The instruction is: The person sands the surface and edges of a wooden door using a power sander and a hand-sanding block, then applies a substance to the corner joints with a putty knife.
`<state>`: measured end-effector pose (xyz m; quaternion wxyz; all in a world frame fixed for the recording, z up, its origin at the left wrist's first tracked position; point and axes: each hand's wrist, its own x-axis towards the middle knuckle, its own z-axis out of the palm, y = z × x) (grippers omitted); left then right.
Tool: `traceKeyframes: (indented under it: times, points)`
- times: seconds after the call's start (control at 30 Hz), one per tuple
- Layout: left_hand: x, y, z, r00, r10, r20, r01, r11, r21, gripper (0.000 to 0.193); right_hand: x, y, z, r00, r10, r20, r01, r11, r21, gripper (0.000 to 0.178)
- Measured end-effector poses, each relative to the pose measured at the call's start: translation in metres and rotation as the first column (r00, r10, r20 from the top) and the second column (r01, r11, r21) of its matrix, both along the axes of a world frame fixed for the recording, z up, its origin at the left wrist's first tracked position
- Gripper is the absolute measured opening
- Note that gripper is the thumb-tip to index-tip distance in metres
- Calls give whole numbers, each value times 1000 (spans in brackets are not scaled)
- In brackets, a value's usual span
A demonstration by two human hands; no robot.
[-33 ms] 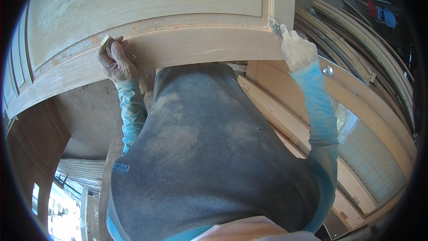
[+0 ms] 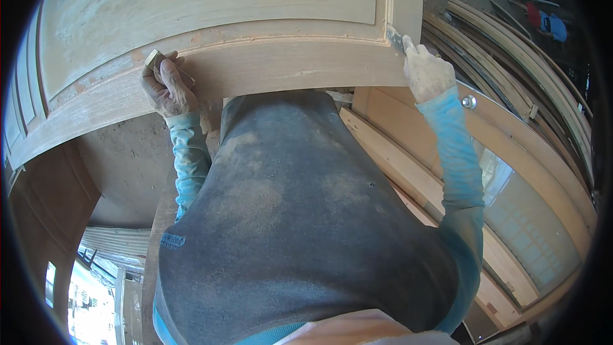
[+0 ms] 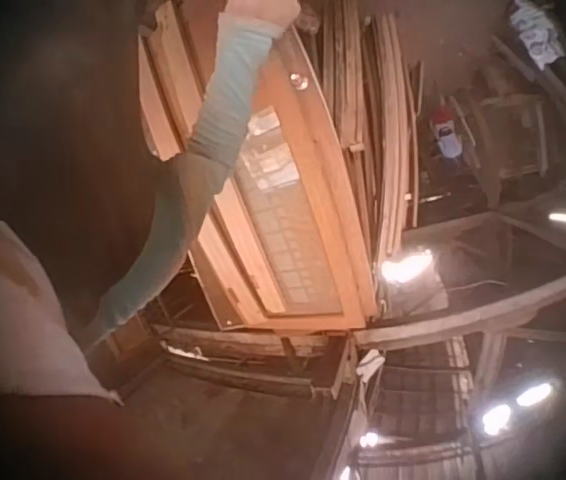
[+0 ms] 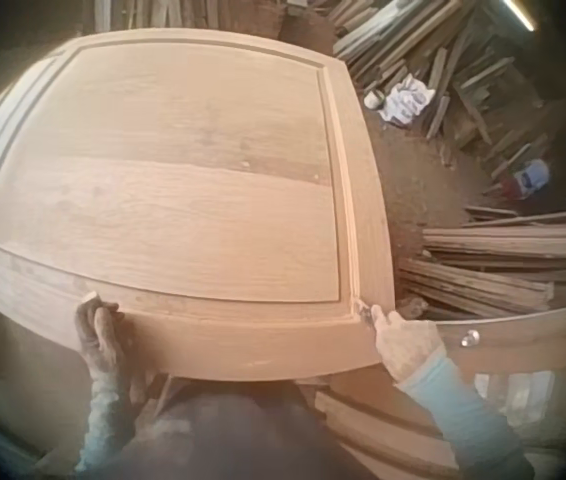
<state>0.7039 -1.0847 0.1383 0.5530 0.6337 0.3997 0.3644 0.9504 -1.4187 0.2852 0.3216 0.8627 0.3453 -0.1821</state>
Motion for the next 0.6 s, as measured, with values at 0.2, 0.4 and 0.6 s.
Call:
traceKeyframes:
  times: [0.2,0.4,0.6]
  points:
    - [1,2,2,1000,17,12,-17,1000,5,36,-5,4,7,1000,1,-8,-2,999,-43,48]
    - [-2,1,-6,999,20,41,-19,1000,-22,35,7,-5,7,997,-73,-8,73,997,31,45]
    - [5,-4,0,996,78,48,-76,997,-25,35,17,-23,-6,982,-190,12,182,955,235,43]
